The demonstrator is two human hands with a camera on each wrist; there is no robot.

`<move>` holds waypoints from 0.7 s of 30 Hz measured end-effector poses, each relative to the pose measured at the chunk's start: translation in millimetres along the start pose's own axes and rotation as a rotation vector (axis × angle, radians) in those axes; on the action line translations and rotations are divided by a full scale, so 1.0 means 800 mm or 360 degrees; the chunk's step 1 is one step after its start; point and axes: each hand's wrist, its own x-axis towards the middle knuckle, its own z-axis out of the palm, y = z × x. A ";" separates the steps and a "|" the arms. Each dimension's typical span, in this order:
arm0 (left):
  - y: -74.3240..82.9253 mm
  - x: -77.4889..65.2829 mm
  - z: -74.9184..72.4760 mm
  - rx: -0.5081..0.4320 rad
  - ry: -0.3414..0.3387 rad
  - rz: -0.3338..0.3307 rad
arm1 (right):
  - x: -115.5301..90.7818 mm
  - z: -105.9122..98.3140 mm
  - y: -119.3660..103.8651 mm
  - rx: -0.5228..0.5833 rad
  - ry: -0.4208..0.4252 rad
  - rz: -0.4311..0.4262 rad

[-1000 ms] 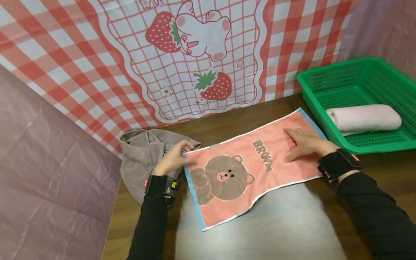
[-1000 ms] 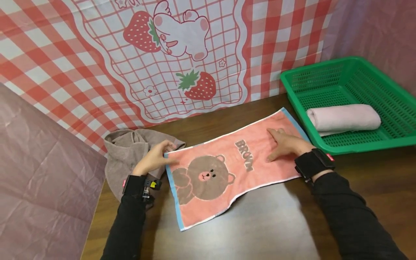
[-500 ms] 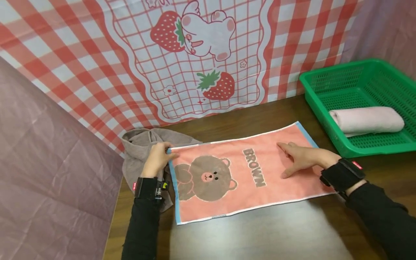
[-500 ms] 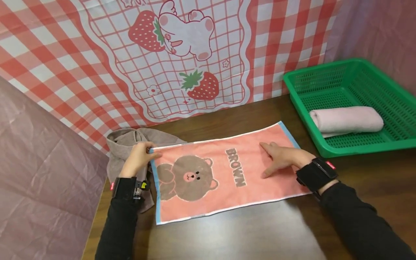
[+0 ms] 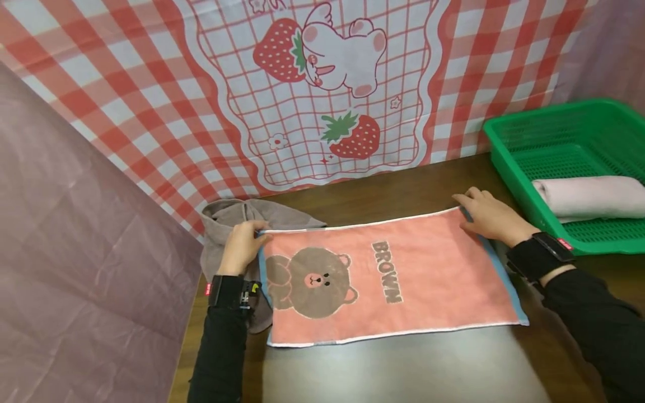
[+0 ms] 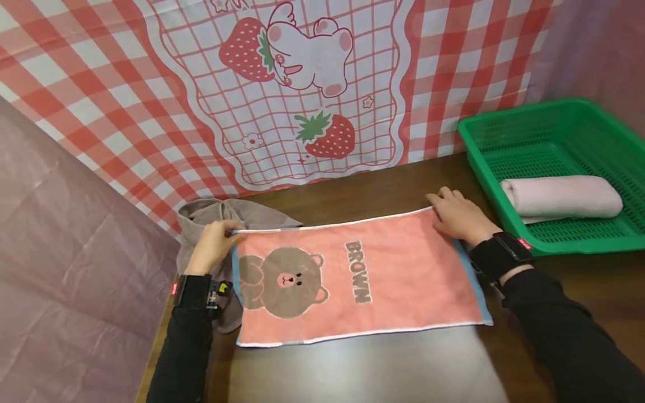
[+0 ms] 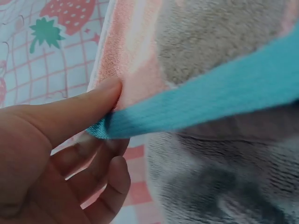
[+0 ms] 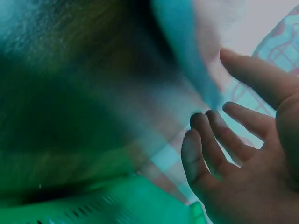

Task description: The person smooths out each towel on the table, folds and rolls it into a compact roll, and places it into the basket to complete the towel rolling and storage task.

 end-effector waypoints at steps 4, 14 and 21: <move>-0.011 0.003 0.006 -0.0007 0.0061 0.0010 | 0.015 0.005 0.007 -0.0047 0.0083 -0.0004; -0.021 0.019 0.007 -0.0110 0.0401 0.0126 | 0.026 0.001 0.012 0.0039 0.0651 0.0042; -0.015 0.008 -0.013 -0.0178 0.0435 0.0285 | 0.013 -0.026 0.001 0.0042 0.0685 0.0118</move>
